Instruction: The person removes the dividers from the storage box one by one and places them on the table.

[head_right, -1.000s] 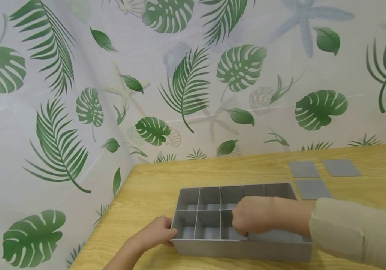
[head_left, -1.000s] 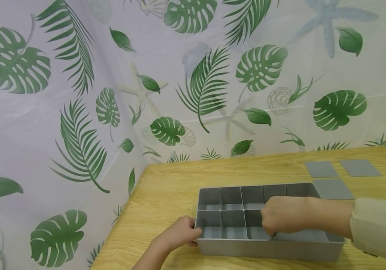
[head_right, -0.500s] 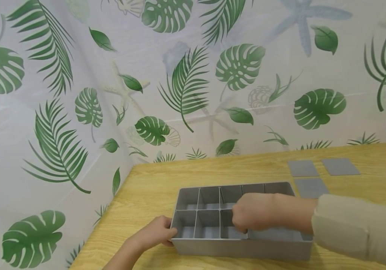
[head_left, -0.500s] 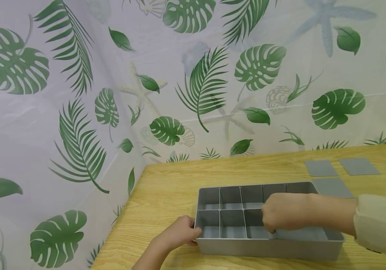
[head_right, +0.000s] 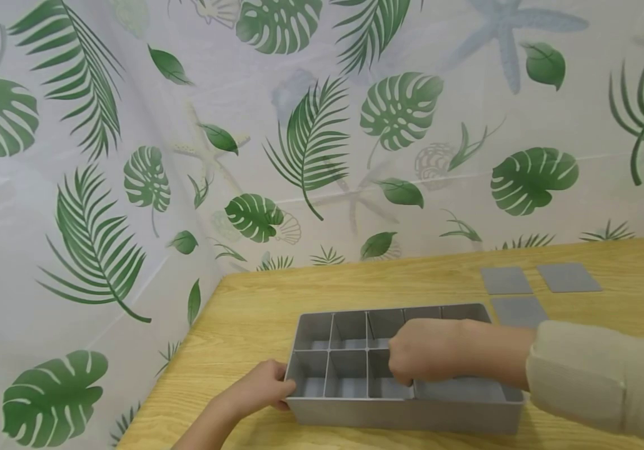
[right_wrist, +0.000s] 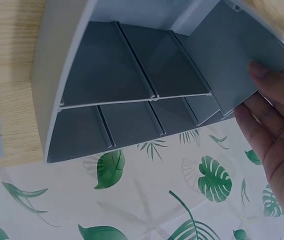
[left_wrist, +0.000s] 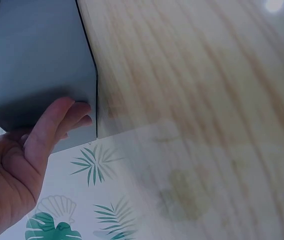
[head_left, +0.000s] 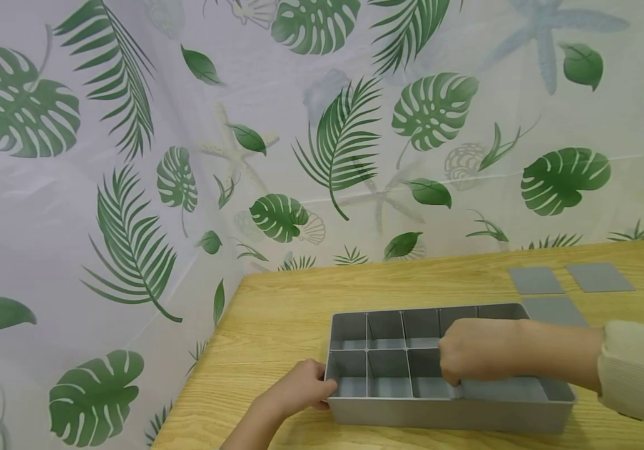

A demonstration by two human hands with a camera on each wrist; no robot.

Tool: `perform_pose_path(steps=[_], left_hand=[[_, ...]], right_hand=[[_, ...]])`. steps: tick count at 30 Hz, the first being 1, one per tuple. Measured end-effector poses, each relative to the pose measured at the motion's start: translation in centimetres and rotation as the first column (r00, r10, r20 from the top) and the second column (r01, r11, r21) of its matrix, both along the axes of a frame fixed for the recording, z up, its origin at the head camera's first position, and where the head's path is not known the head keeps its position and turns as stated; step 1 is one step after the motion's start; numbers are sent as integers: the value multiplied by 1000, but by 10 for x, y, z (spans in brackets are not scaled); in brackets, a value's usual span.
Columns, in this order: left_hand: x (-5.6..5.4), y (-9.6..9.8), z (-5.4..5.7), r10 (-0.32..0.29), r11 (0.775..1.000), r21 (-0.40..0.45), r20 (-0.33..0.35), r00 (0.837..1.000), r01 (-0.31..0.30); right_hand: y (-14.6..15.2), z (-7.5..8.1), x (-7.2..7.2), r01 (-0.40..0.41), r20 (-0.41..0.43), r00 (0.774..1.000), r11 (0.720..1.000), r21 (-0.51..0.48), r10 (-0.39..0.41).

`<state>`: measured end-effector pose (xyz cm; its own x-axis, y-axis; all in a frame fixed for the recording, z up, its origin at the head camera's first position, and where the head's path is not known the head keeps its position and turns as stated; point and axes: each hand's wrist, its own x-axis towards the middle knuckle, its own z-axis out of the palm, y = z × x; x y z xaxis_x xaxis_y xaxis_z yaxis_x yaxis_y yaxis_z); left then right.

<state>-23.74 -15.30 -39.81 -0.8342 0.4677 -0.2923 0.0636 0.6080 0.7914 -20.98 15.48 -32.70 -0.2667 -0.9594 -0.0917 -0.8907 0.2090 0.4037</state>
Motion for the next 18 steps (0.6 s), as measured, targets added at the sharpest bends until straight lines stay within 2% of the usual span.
perform_pose_path(steps=[6,12,18], left_hand=[[1,0,1,11,1000,-18,-12,1000,-11],[1,2,0,11,1000,-27,-37,999,-12],[1,2,-2,14,1000,-23,-35,999,-14]], right_hand=[[0,2,-1,-9,-2,1000,1000,-19,9],[3,7,-1,-51,-34,998,997,-54,49],[1,16,-1,-27,-48,998,999,-18,26]])
